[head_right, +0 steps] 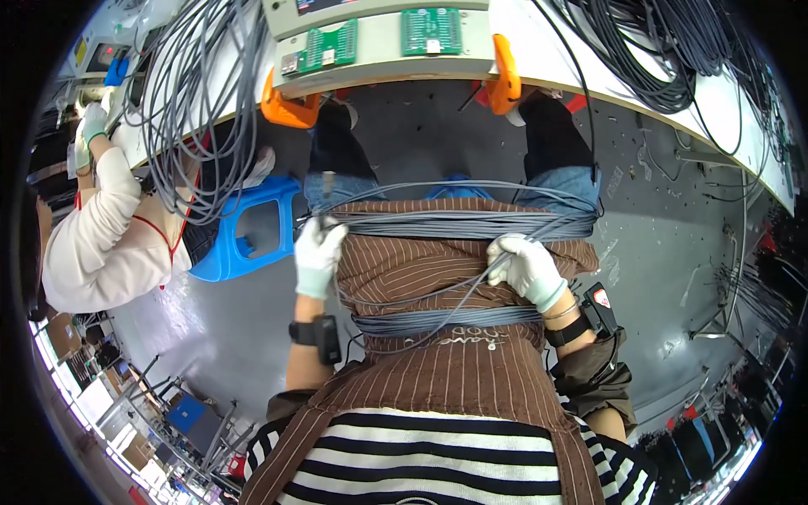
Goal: The person tests cables by inserting their connectors into a testing machine, waiting for a result, and then selecting a new cable from a bundle on their lap to repeat the process.
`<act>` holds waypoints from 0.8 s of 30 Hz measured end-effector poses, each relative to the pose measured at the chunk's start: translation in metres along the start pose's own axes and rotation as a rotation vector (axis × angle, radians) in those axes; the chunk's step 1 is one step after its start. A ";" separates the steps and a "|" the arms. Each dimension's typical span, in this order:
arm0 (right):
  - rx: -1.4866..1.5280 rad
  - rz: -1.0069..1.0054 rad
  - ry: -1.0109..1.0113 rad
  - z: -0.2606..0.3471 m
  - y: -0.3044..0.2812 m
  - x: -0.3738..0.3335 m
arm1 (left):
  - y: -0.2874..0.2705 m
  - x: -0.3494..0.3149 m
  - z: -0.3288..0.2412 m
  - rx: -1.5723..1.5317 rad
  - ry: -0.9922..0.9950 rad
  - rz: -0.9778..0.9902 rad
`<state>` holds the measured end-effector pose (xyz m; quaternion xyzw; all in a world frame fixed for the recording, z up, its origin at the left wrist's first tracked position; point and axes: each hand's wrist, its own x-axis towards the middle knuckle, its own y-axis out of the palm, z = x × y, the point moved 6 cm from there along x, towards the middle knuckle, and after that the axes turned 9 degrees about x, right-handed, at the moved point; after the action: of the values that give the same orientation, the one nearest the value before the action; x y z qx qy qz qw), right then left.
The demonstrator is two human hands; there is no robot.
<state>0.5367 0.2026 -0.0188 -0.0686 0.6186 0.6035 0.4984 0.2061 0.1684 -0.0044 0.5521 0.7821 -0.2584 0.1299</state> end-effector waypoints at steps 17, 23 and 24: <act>0.484 0.030 -0.430 0.069 0.068 -0.049 | -0.293 -0.128 -0.036 -0.637 0.450 -0.951; -0.199 0.560 -0.885 0.088 0.119 -0.132 | -0.372 -0.122 0.021 -0.931 0.524 -0.867; -0.271 0.596 -0.942 0.094 0.123 -0.144 | -0.362 -0.115 0.018 -0.886 0.525 -0.851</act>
<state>0.5738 0.2374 0.1870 0.3220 0.2394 0.7573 0.5153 -0.0912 -0.0256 0.1314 0.1342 0.9695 0.2018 0.0364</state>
